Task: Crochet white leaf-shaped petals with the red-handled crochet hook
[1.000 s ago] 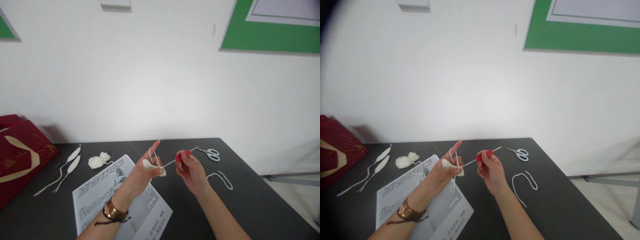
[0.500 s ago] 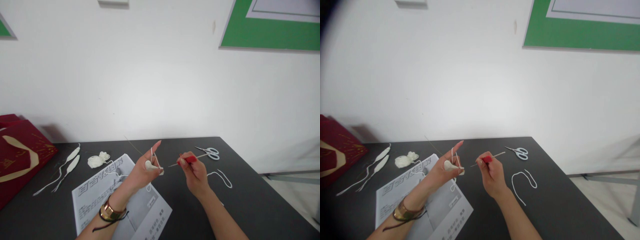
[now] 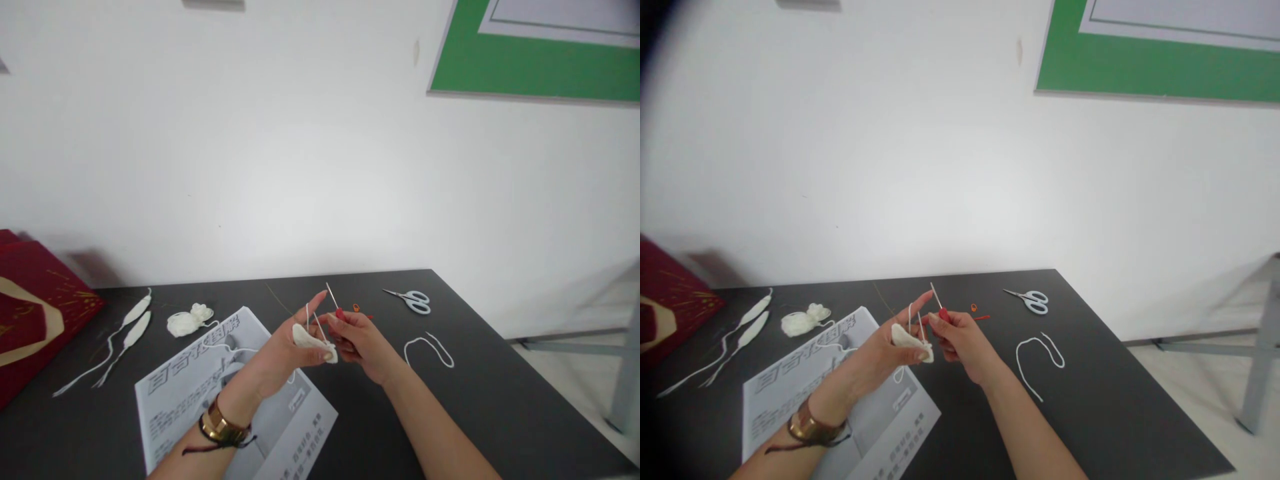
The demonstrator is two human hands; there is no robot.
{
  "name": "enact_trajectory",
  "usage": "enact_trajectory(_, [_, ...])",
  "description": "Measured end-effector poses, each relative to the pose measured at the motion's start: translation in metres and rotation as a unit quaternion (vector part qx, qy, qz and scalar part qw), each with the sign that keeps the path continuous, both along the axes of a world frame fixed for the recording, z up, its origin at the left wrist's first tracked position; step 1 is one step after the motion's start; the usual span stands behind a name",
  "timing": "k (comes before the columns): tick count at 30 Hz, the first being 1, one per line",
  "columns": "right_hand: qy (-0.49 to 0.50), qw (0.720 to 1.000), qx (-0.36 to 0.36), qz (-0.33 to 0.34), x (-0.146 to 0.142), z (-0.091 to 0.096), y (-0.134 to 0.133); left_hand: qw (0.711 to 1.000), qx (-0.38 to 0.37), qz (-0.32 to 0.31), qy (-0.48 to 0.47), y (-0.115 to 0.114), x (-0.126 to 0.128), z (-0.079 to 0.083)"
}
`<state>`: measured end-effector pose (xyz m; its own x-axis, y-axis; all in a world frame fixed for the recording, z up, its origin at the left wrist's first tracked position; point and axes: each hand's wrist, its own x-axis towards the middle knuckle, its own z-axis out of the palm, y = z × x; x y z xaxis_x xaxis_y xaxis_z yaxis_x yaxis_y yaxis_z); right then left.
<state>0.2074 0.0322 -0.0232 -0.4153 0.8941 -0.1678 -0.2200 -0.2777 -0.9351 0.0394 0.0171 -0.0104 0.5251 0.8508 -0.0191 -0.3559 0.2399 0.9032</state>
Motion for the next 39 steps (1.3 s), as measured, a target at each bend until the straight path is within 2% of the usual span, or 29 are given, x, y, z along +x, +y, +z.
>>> enact_trajectory(5, [0.040,0.998,-0.034,0.033,-0.003,-0.003,-0.002,0.999,-0.046,-0.014,-0.024,-0.004,0.005,-0.001])
enact_trajectory(8, [0.047,0.998,-0.035,0.006,-0.005,-0.003,-0.002,0.998,-0.050,-0.011,-0.026,-0.006,0.006,0.000])
enact_trajectory(15, [-0.004,0.995,0.034,-0.094,-0.007,-0.003,0.002,0.999,-0.041,-0.007,-0.010,-0.008,0.004,0.004])
enact_trajectory(28, [-0.101,0.975,0.094,-0.175,-0.006,-0.001,0.003,0.998,-0.053,-0.016,-0.007,-0.009,0.003,0.008])
enact_trajectory(34, [-0.154,0.947,0.162,-0.229,-0.006,-0.003,0.004,0.998,-0.058,-0.023,-0.008,-0.010,0.004,0.007])
enact_trajectory(39, [-0.228,0.908,0.240,-0.258,-0.006,-0.006,0.005,0.997,-0.058,-0.039,-0.012,-0.011,0.004,0.006])
